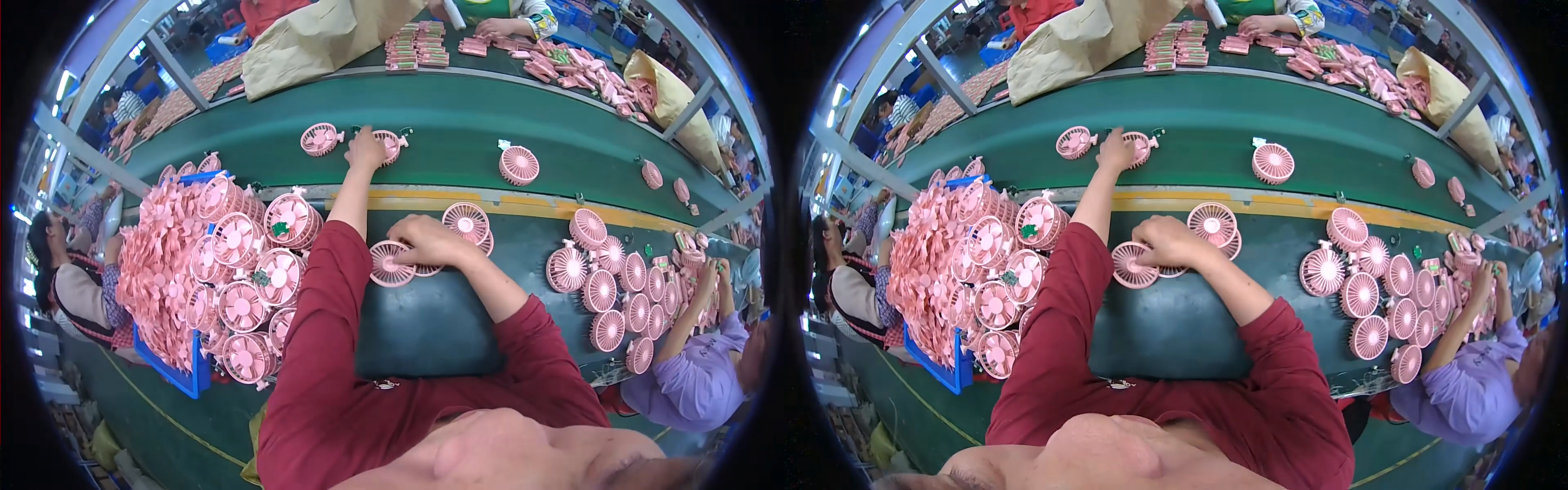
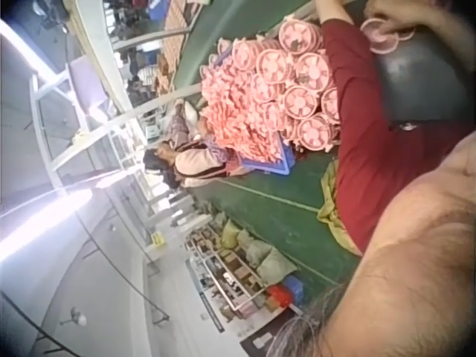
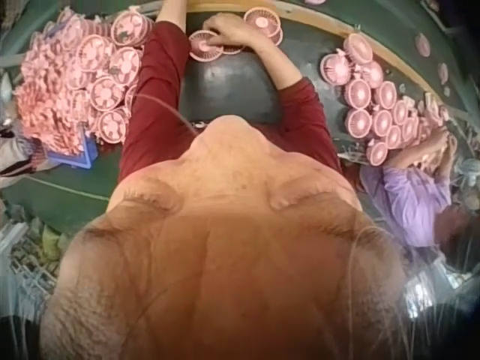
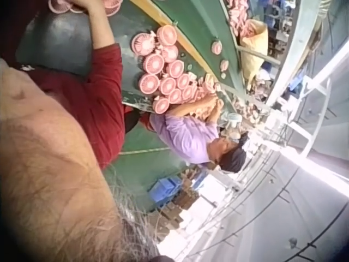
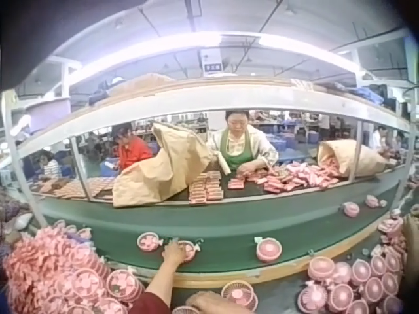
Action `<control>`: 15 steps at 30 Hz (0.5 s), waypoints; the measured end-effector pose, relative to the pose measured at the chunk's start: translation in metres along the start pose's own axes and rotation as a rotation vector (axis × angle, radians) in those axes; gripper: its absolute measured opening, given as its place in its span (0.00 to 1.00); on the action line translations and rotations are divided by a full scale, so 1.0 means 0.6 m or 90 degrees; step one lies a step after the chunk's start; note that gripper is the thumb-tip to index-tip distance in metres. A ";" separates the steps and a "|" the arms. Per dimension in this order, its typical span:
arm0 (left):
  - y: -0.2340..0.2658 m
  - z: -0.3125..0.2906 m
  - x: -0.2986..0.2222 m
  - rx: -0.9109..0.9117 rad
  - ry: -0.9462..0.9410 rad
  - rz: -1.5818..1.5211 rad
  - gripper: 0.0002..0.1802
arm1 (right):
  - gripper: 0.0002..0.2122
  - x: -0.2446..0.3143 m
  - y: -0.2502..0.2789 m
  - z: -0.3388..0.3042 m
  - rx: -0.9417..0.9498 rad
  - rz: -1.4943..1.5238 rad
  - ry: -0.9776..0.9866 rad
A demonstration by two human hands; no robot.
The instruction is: The person assembles small fans by taking fan covers and fan bodies from the conveyor line, pressing the covers onto the fan frames by hand, and setting the assembled fans on the conveyor belt.
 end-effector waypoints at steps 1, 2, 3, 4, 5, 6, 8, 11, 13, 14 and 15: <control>-0.001 -0.008 0.000 -0.054 -0.063 0.049 0.24 | 0.15 -0.008 0.016 0.001 -0.034 0.101 -0.012; 0.006 -0.002 0.020 -0.060 -0.062 0.055 0.24 | 0.14 0.002 0.033 0.004 -0.035 0.230 -0.066; 0.013 0.002 0.039 -0.045 -0.079 0.031 0.21 | 0.13 0.011 0.047 0.009 -0.033 0.360 -0.120; 0.009 0.005 0.044 -0.028 -0.102 0.003 0.19 | 0.10 -0.005 0.052 0.015 -0.117 0.488 -0.086; 0.010 -0.007 0.036 -0.095 -0.144 -0.031 0.15 | 0.10 -0.026 0.067 0.016 -0.183 0.589 -0.130; 0.006 -0.015 0.033 -0.114 -0.118 -0.057 0.13 | 0.10 -0.047 0.096 0.014 -0.313 0.469 -0.132; 0.001 -0.050 0.000 -0.151 -0.107 -0.141 0.11 | 0.09 -0.083 0.139 -0.003 -0.548 0.416 -0.133; 0.002 -0.092 0.005 -0.194 -0.048 -0.446 0.17 | 0.09 -0.087 0.157 -0.017 -0.698 0.293 -0.149; -0.002 -0.123 -0.003 -0.188 -0.031 -0.574 0.21 | 0.11 -0.071 0.157 -0.013 -0.737 0.052 -0.016; -0.024 -0.156 -0.048 -0.024 0.074 -0.771 0.20 | 0.14 -0.095 0.156 -0.022 -0.689 -0.047 0.001; -0.022 -0.176 -0.057 0.031 0.099 -0.871 0.20 | 0.15 -0.083 0.148 -0.016 -0.679 -0.052 0.013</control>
Point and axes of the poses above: each hand's wrist, its own z-axis towards the middle knuckle, its own y-axis out of the back of the hand, x = y × z, the point moved 5 cm from there along z, towards the middle knuckle, and after that the axes turned 8 degrees about -x, right-handed, at the moved point
